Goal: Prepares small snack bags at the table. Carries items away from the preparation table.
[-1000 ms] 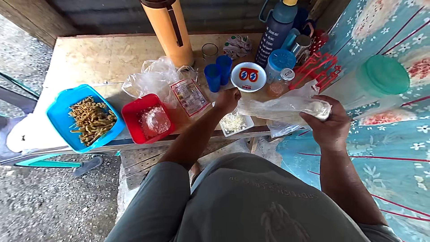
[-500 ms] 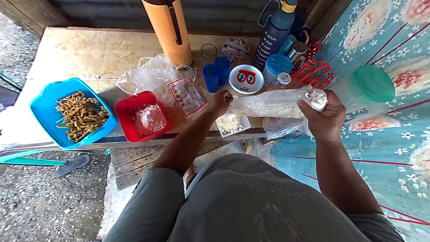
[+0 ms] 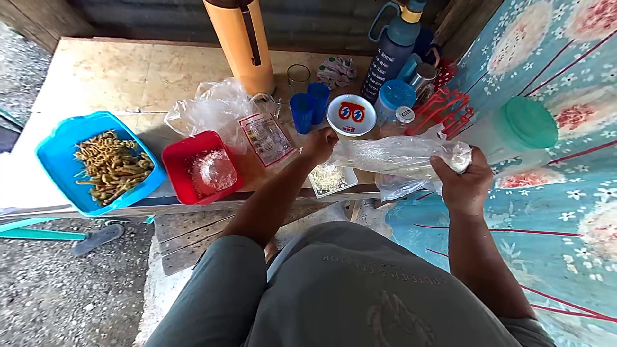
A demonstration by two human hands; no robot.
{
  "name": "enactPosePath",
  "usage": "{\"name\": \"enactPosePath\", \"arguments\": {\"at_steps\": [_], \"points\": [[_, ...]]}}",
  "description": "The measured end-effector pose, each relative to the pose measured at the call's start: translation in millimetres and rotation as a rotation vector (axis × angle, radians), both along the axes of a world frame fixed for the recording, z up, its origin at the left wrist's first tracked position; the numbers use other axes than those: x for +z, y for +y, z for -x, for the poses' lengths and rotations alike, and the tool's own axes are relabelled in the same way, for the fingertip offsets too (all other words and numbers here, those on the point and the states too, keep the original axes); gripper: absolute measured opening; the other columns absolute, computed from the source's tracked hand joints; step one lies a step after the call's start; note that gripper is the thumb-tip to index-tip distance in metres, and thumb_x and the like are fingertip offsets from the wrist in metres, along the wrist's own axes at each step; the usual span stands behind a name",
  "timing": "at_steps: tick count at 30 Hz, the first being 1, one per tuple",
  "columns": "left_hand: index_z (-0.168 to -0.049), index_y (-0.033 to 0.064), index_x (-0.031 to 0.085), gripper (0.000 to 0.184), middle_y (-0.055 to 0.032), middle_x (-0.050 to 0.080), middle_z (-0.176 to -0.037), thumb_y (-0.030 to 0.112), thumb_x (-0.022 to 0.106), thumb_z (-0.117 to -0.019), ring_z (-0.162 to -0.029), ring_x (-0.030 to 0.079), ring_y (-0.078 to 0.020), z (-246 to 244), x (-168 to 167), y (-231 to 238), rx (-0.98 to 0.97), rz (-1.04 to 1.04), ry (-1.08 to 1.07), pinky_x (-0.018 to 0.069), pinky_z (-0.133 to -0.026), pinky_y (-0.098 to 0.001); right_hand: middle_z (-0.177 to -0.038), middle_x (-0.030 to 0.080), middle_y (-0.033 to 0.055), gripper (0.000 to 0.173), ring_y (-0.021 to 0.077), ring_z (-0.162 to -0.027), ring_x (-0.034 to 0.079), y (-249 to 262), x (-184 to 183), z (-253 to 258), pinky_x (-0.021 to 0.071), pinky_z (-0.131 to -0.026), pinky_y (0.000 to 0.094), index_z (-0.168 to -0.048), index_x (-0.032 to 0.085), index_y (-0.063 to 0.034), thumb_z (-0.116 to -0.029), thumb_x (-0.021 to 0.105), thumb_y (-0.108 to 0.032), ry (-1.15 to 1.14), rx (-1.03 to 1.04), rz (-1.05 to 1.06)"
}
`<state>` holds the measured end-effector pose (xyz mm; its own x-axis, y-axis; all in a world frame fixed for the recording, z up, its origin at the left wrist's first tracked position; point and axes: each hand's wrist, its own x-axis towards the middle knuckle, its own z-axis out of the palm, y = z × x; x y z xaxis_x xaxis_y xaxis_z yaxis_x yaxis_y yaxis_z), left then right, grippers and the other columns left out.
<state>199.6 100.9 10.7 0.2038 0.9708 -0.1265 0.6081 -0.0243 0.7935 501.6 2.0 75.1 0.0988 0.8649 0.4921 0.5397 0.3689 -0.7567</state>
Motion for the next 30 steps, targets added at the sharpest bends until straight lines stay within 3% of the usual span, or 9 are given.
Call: {"name": "enactPosePath", "arguments": {"at_steps": [3, 7, 9, 14, 18, 22, 26, 30], "points": [[-0.119, -0.0034, 0.066, 0.024, -0.0208, 0.069, -0.118, 0.012, 0.052, -0.1069, -0.114, 0.066, -0.0325, -10.2, 6.3, 4.2, -0.043, -0.018, -0.008, 0.0482, -0.103, -0.0517, -0.106, 0.071, -0.0033, 0.039, 0.0045, -0.099, 0.070, -11.3, -30.4, -6.9, 0.0604, -0.091, 0.0291, -0.120, 0.060, -0.0034, -0.0849, 0.078, -0.001, 0.309, -0.112, 0.034], [-0.120, -0.0020, 0.066, 0.025, -0.0199, 0.070, -0.118, 0.013, 0.052, -0.1065, -0.113, 0.067, -0.0337, -30.8, 21.9, 11.2, -0.176, -0.044, 0.045, 0.0491, -0.103, -0.0545, -0.111, 0.066, 0.0068, 0.043, 0.0151, -0.099, 0.070, -33.7, -80.0, -13.1, 0.0624, -0.087, 0.0375, -0.133, 0.048, 0.0011, -0.0933, 0.064, 0.004, 0.717, -0.228, 0.136], [-0.119, 0.0000, 0.068, 0.024, -0.0194, 0.070, -0.116, 0.014, 0.053, -0.1059, -0.112, 0.066, -0.0348, -35.8, 35.9, 12.1, -0.251, -0.096, 0.105, 0.0485, -0.101, -0.0567, -0.107, 0.067, 0.0080, 0.037, 0.0178, -0.094, 0.072, -42.5, -95.6, -8.2, 0.0640, -0.080, 0.0404, -0.132, 0.047, -0.0016, -0.0976, 0.061, 0.001, 0.869, -0.300, 0.200], [-0.113, 0.0023, 0.070, 0.021, -0.0171, 0.070, -0.111, 0.014, 0.054, -0.1049, -0.112, 0.065, -0.0340, -0.7, 83.6, 1.6, -0.373, -0.215, 0.248, 0.0452, -0.102, -0.0582, -0.103, 0.068, 0.0089, 0.029, 0.0202, -0.091, 0.073, -40.6, -106.4, 35.0, 0.0644, -0.076, 0.0428, -0.129, 0.046, -0.0046, -0.1021, 0.056, 0.000, 1.027, -0.285, 0.271], [-0.115, -0.0015, 0.068, 0.023, -0.0202, 0.070, -0.111, 0.013, 0.053, -0.1052, -0.109, 0.066, -0.0343, 85.3, 102.4, -12.7, -0.288, -0.244, 0.202, 0.0482, -0.099, -0.0560, -0.105, 0.067, 0.0047, 0.031, 0.0164, -0.092, 0.072, -19.1, -90.5, 96.4, 0.0639, -0.078, 0.0399, -0.129, 0.046, -0.0068, -0.1006, 0.054, 0.002, 0.985, -0.130, 0.269], [-0.112, -0.0043, 0.067, 0.021, -0.0197, 0.069, -0.112, 0.010, 0.053, -0.1046, -0.107, 0.067, -0.0289, 192.2, 101.1, -39.3, -0.111, -0.259, 0.117, 0.0508, -0.099, -0.0481, -0.106, 0.070, -0.0008, 0.036, 0.0120, -0.095, 0.072, 9.2, -54.9, 168.1, 0.0628, -0.086, 0.0370, -0.124, 0.052, -0.0079, -0.0931, 0.064, 0.005, 0.811, 0.044, 0.196], [-0.115, -0.0052, 0.067, 0.025, -0.0205, 0.069, -0.115, 0.013, 0.053, -0.1054, -0.112, 0.066, -0.0309, 287.5, 64.9, -70.3, 0.094, -0.225, 0.101, 0.0489, -0.103, -0.0520, -0.111, 0.071, -0.0057, 0.038, 0.0047, -0.106, 0.068, 37.0, -8.5, 242.7, 0.0585, -0.098, 0.0302, -0.121, 0.060, -0.0055, -0.0868, 0.074, 0.001, 0.449, 0.317, 0.009], [-0.120, -0.0056, 0.066, 0.029, -0.0247, 0.068, -0.121, 0.016, 0.052, -0.1065, -0.118, 0.064, -0.0385, 338.9, 9.0, -94.6, 0.295, -0.099, 0.110, 0.0470, -0.105, -0.0592, -0.109, 0.073, 0.0077, 0.036, 0.0021, -0.100, 0.069, 50.7, 23.4, 318.2, 0.0573, -0.093, 0.0235, -0.117, 0.067, 0.0054, -0.0869, 0.080, -0.011, -0.006, 0.495, -0.061]]}}
